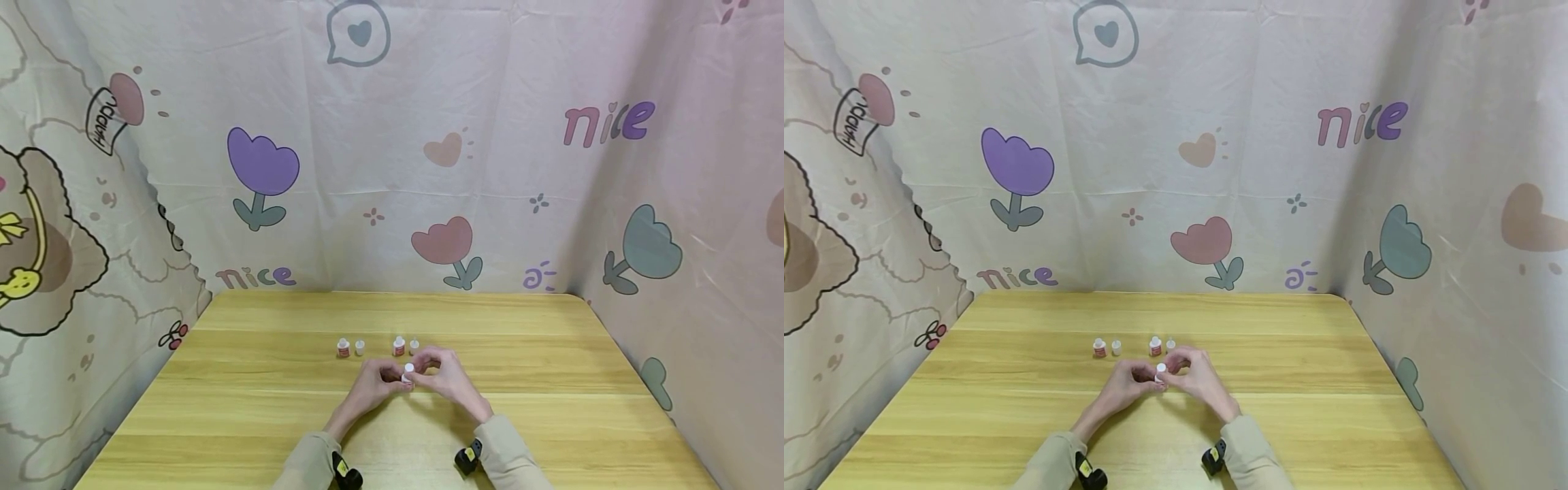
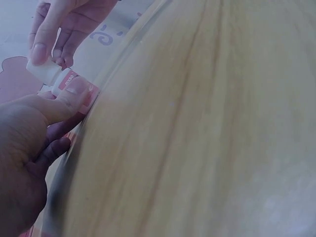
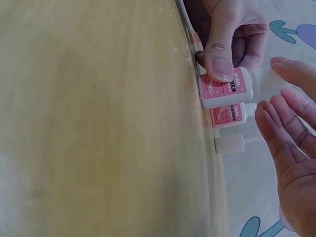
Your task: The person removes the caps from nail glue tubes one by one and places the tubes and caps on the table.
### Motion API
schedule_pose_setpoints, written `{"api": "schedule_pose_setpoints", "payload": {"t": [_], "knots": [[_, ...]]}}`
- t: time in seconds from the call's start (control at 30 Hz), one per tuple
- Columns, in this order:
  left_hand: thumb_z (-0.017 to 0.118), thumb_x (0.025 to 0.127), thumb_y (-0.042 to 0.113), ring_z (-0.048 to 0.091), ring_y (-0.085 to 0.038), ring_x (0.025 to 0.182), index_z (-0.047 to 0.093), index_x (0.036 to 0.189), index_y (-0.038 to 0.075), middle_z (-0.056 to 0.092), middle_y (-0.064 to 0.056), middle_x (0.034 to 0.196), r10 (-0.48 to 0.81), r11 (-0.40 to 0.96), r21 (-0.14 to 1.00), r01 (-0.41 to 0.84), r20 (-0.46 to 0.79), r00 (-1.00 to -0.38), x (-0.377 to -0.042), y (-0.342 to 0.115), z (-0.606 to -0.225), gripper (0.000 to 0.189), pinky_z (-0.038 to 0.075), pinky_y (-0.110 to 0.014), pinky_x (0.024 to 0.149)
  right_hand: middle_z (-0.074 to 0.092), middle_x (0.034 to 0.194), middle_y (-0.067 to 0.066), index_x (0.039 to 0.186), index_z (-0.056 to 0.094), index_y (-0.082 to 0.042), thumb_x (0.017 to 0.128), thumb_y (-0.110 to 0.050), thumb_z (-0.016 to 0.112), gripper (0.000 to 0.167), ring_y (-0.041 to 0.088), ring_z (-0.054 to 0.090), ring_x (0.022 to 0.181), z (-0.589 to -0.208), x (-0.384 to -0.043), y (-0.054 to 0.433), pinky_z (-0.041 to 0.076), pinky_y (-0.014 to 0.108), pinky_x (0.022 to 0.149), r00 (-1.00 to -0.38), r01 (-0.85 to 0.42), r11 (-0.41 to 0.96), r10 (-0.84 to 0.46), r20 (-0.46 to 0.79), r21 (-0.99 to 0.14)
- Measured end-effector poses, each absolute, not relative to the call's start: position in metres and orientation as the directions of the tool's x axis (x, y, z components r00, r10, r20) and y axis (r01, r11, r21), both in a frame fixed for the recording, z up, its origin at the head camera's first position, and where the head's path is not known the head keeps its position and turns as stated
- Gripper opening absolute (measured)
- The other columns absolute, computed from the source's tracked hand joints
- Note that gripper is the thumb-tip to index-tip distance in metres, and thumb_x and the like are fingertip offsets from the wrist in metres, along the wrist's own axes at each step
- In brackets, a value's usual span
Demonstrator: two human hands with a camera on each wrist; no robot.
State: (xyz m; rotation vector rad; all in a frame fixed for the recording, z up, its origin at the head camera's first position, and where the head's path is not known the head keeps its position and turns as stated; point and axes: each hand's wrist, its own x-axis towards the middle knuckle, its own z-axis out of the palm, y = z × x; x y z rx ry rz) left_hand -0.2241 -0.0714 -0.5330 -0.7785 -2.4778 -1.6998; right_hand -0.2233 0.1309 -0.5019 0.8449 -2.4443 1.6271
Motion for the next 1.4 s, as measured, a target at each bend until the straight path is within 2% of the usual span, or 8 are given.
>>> {"api": "schedule_pose_setpoints", "payload": {"t": [0.23, 0.5, 0.8, 1.07, 1.4], "knots": [[0.085, 0.079, 0.015, 0.066, -0.003, 0.069, 0.077, 0.087, 0.012, 0.077, -0.007, 0.082, 0.375, 0.276, 0.869, 0.411, 0.296, -0.879, -0.2241, -0.0709, -0.5341, 0.011, 0.055, -0.019, 0.066, 0.073, 0.086, 0.013, 0.091, 0.072, -0.004, 0.083, -0.009, 0.082, 0.014, 0.002, 0.064, 0.077, -0.5013, -0.2231, 0.1309, 0.061, 0.035, 0.077, -0.850, -0.479, 0.288, -0.386, 0.357, -0.829], [0.086, 0.079, 0.017, 0.066, -0.004, 0.070, 0.078, 0.087, 0.013, 0.078, -0.006, 0.082, 0.371, 0.283, 0.868, 0.408, 0.293, -0.881, -0.2265, -0.0711, -0.5369, 0.012, 0.054, -0.019, 0.066, 0.071, 0.092, 0.018, 0.095, 0.071, 0.001, 0.082, 0.000, 0.079, 0.015, 0.005, 0.066, 0.080, -0.5007, -0.2233, 0.1307, 0.062, 0.039, 0.081, -0.839, -0.479, 0.274, -0.422, 0.343, -0.834], [0.086, 0.079, 0.017, 0.067, -0.004, 0.072, 0.078, 0.088, 0.013, 0.078, -0.006, 0.084, 0.371, 0.295, 0.868, 0.399, 0.281, -0.885, -0.2264, -0.0713, -0.5360, 0.013, 0.055, -0.019, 0.069, 0.071, 0.098, 0.016, 0.101, 0.072, 0.000, 0.082, 0.000, 0.078, 0.019, 0.006, 0.066, 0.085, -0.4992, -0.2224, 0.1315, 0.061, 0.036, 0.087, -0.847, -0.443, 0.262, -0.436, 0.305, -0.857], [0.086, 0.078, 0.015, 0.066, -0.004, 0.071, 0.077, 0.087, 0.014, 0.078, -0.005, 0.083, 0.367, 0.266, 0.878, 0.398, 0.289, -0.884, -0.2255, -0.0708, -0.5354, 0.012, 0.054, -0.019, 0.068, 0.072, 0.091, 0.013, 0.097, 0.069, -0.004, 0.083, -0.008, 0.081, 0.019, 0.003, 0.063, 0.081, -0.4975, -0.2212, 0.1316, 0.060, 0.035, 0.085, -0.870, -0.417, 0.298, -0.405, 0.282, -0.859], [0.086, 0.078, 0.015, 0.065, -0.004, 0.069, 0.077, 0.087, 0.013, 0.077, -0.007, 0.082, 0.366, 0.276, 0.877, 0.394, 0.284, -0.886, -0.2258, -0.0701, -0.5356, 0.012, 0.054, -0.019, 0.065, 0.071, 0.093, 0.014, 0.097, 0.072, -0.003, 0.083, -0.003, 0.079, 0.015, 0.002, 0.064, 0.081, -0.4969, -0.2212, 0.1319, 0.061, 0.036, 0.084, -0.855, -0.445, 0.286, -0.419, 0.307, -0.849]]}}
